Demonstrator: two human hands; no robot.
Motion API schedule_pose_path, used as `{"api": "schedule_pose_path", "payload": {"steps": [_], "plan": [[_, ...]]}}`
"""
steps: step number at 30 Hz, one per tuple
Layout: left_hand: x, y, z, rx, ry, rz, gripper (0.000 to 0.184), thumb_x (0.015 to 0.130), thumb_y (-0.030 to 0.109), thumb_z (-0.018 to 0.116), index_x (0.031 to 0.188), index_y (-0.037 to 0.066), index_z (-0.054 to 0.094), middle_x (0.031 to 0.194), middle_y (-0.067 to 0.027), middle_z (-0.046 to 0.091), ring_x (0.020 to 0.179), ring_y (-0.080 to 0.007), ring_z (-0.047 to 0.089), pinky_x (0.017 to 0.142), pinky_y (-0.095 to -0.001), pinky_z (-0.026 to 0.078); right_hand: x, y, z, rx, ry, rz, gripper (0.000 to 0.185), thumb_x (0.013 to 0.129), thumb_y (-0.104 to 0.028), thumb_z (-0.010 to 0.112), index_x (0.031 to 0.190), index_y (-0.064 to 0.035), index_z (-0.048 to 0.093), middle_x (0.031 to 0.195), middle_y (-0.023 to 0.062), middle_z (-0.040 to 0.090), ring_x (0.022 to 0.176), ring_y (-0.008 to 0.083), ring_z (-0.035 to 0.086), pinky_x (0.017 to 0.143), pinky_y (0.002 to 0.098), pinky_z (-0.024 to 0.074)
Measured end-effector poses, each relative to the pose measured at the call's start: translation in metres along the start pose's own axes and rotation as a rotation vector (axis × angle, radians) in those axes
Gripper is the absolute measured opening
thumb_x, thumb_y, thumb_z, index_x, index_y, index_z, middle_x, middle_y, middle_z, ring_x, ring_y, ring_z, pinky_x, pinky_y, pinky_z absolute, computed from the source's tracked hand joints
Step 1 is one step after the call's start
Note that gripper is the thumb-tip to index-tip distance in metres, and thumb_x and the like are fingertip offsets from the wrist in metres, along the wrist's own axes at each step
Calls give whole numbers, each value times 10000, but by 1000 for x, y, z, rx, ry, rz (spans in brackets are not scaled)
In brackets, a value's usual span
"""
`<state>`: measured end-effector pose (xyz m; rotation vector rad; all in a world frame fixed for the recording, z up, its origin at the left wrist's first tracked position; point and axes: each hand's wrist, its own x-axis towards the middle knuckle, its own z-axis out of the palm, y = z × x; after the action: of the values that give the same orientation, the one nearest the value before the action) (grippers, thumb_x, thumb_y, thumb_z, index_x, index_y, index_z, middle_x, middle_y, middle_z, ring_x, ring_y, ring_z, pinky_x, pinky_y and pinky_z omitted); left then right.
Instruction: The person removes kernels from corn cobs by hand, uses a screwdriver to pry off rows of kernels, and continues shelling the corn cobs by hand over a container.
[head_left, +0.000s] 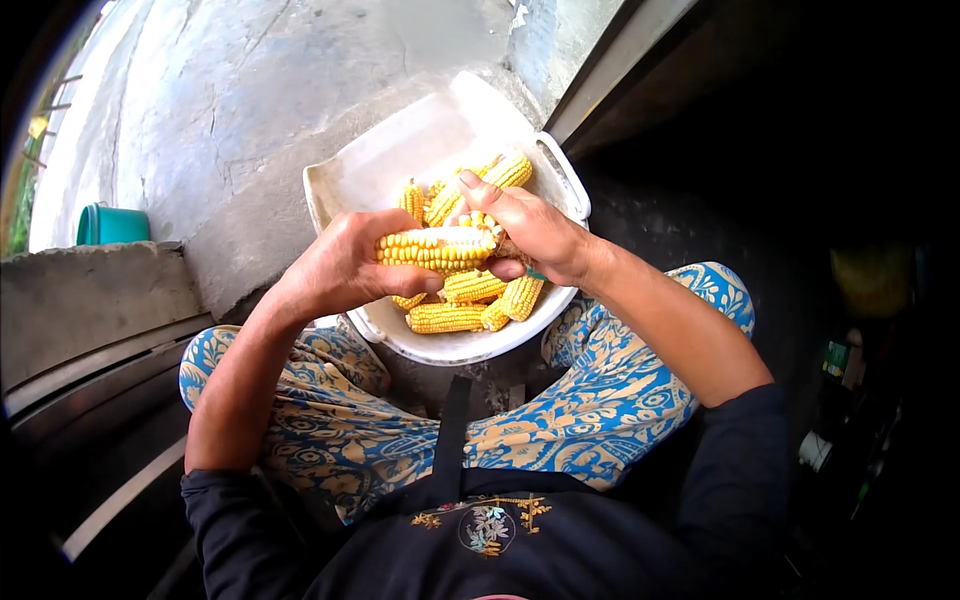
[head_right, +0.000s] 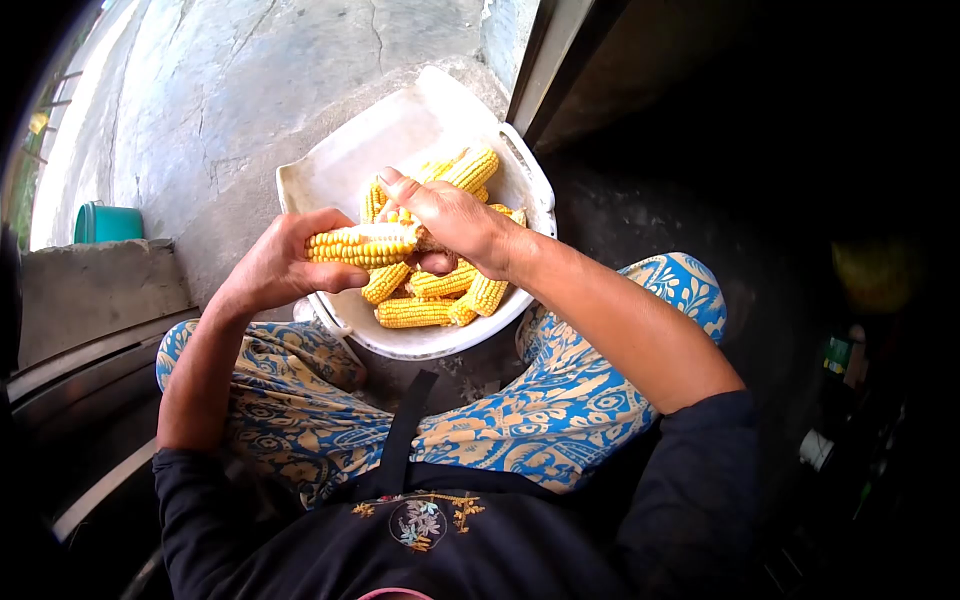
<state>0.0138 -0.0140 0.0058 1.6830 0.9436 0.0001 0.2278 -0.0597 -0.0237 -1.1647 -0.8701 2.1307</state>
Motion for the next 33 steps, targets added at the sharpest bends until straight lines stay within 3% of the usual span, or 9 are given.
{"api": "schedule_pose_path", "payload": {"steps": [7,8,11,16,21,24,27,30,33], "plan": [[1,-7,-11,-160,-29,-54,425,709,320,762,945,-10,636,800,-44,619,772,-125,570,704,-272,450,-4,-13,-4,-129,-131,-107,378,908,-351,512,1062,-7,543,702,9,551,439,7,390,389,140,311],[1,-7,-11,-178,-35,-63,426,708,322,763,945,-8,636,800,-41,619,772,-122,569,703,-272,449,-4,-12,-4,-94,-104,-107,246,920,-246,497,998,-18,544,693,37,560,433,8,401,374,145,302],[1,-6,-9,-188,-45,-44,426,706,325,765,943,-4,637,798,-37,621,767,-121,569,699,-274,448,-3,-9,-4,-26,-108,-141,255,938,-240,463,1003,-8,545,692,41,568,425,8,403,369,140,300],[2,-11,-7,-133,-3,-11,426,698,322,772,939,-2,637,789,-49,623,754,-128,571,692,-273,449,-4,-7,-2,-54,-50,-157,323,961,-294,431,982,1,562,677,41,567,419,12,417,363,137,296],[1,-7,-5,-60,18,0,373,688,218,780,950,9,617,769,-4,598,715,-92,547,656,-250,450,-4,-10,-3,-47,-48,-116,412,958,-391,433,945,-5,576,666,31,564,422,26,440,371,151,319],[1,-5,-2,-52,37,14,362,681,184,767,958,4,619,780,-17,609,727,-102,560,671,-259,462,-1,-9,-2,-287,-33,-124,451,912,-466,498,926,-23,580,670,26,564,445,28,463,406,150,355],[2,-7,4,-8,63,79,393,670,252,772,903,-30,627,754,-113,633,703,-175,605,654,-316,486,-2,-13,7,-462,2,-91,482,856,-514,565,870,-33,586,687,38,582,531,76,536,495,210,434],[5,-6,12,68,62,138,400,681,264,769,900,-31,611,683,-158,608,652,-199,604,621,-333,482,0,-5,9,-775,56,-267,452,861,-484,572,892,-33,570,775,64,595,746,124,581,646,273,464],[6,-11,16,85,46,104,407,688,272,768,895,-35,599,677,-170,605,644,-210,604,617,-342,481,0,-7,13,-795,76,-208,441,876,-460,558,851,-20,570,775,72,597,756,124,571,666,282,462]]}}
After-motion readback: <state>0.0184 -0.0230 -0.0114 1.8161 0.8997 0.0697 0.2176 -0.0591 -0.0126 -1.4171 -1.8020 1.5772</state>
